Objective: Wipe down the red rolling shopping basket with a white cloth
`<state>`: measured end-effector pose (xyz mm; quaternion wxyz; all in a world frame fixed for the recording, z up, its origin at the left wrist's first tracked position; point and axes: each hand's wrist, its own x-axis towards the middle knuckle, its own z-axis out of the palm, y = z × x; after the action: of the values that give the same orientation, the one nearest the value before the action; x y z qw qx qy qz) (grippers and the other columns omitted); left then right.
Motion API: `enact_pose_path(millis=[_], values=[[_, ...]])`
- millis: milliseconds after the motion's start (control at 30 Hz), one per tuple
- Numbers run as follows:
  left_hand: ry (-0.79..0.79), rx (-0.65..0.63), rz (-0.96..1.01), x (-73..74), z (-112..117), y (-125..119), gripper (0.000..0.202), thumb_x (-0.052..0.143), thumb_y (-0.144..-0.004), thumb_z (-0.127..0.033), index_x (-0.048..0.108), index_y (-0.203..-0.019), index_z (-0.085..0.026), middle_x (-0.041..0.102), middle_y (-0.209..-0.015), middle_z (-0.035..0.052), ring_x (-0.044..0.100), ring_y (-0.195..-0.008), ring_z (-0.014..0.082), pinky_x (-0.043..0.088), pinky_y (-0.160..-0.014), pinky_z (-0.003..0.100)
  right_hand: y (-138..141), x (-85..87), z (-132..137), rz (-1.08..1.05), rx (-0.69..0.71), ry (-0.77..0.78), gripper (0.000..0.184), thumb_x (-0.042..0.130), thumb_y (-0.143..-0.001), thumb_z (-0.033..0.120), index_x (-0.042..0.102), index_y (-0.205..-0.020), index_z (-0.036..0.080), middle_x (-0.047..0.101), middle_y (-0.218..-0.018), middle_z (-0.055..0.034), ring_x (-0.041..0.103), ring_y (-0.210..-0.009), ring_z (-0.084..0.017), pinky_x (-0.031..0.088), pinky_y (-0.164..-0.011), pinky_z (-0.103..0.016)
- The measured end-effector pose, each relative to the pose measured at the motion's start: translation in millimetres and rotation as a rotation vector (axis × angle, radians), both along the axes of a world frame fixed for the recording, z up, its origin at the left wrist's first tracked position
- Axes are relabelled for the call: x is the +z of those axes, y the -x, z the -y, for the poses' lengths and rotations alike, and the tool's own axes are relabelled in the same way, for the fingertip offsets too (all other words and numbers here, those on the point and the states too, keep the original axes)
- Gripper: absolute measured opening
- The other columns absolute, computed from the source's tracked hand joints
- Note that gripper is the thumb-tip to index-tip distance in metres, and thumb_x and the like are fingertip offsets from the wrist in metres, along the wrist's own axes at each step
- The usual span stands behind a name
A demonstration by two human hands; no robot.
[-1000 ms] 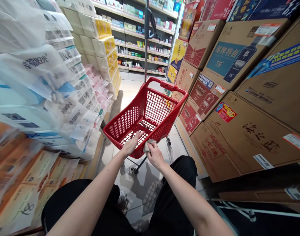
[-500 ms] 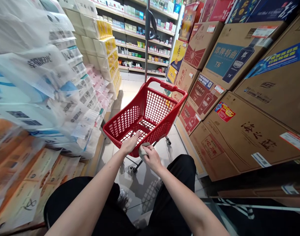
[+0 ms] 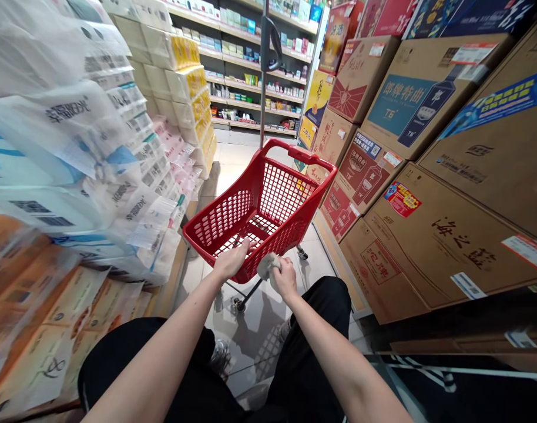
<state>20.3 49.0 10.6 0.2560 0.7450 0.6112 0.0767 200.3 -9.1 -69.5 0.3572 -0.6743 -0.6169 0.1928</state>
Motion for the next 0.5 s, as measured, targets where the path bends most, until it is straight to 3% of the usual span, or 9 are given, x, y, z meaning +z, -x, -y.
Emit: enact_pose_path(millis=[100,333,400,500], values=[[0.044,0.015,0.023,-3.5,0,-2,0.077,-0.006,-0.085,-0.063,0.049,-0.131,-0.036,0.059,-0.127,-0.0013,0.051,-0.121,0.0262,0.037,-0.096,0.038,-1,-1.1,-17,-0.09,-0.056,-0.039,0.04,0.043,-0.081,0.016,0.059,-0.117,0.02,0.057,-0.102,-0.006,0.055,-0.095,-0.018,0.043,-0.089,-0.028],[0.066,-0.017,-0.123,-7.3,1,-8,0.082,-0.007,-0.086,-0.062,0.06,-0.119,-0.027,0.064,-0.119,0.0097,0.056,-0.113,0.029,0.04,-0.091,0.041,-8,6.9,-29,-0.051,0.096,-0.101,0.031,0.047,-0.079,0.016,0.064,-0.105,0.02,0.054,-0.11,-0.0062,0.054,-0.098,-0.016,0.043,-0.088,-0.025],[0.068,-0.01,-0.121,-7.2,1,-7,0.082,-0.005,-0.086,-0.062,0.062,-0.116,-0.025,0.063,-0.12,0.0102,0.055,-0.114,0.0292,0.039,-0.092,0.041,-17,10.7,-27,-0.053,0.141,-0.094,0.028,0.047,-0.08,0.018,0.065,-0.1,0.021,0.055,-0.104,-0.004,0.054,-0.095,-0.015,0.043,-0.087,-0.025],[0.048,-0.011,-0.084,-6.5,1,-7,0.081,-0.006,-0.086,-0.062,0.06,-0.117,-0.028,0.062,-0.122,0.0077,0.054,-0.116,0.0282,0.039,-0.092,0.04,-25,17.4,-25,-0.068,0.075,-0.1,0.029,0.045,-0.082,0.019,0.065,-0.103,0.023,0.055,-0.098,-0.0026,0.054,-0.09,-0.015,0.043,-0.085,-0.025]])
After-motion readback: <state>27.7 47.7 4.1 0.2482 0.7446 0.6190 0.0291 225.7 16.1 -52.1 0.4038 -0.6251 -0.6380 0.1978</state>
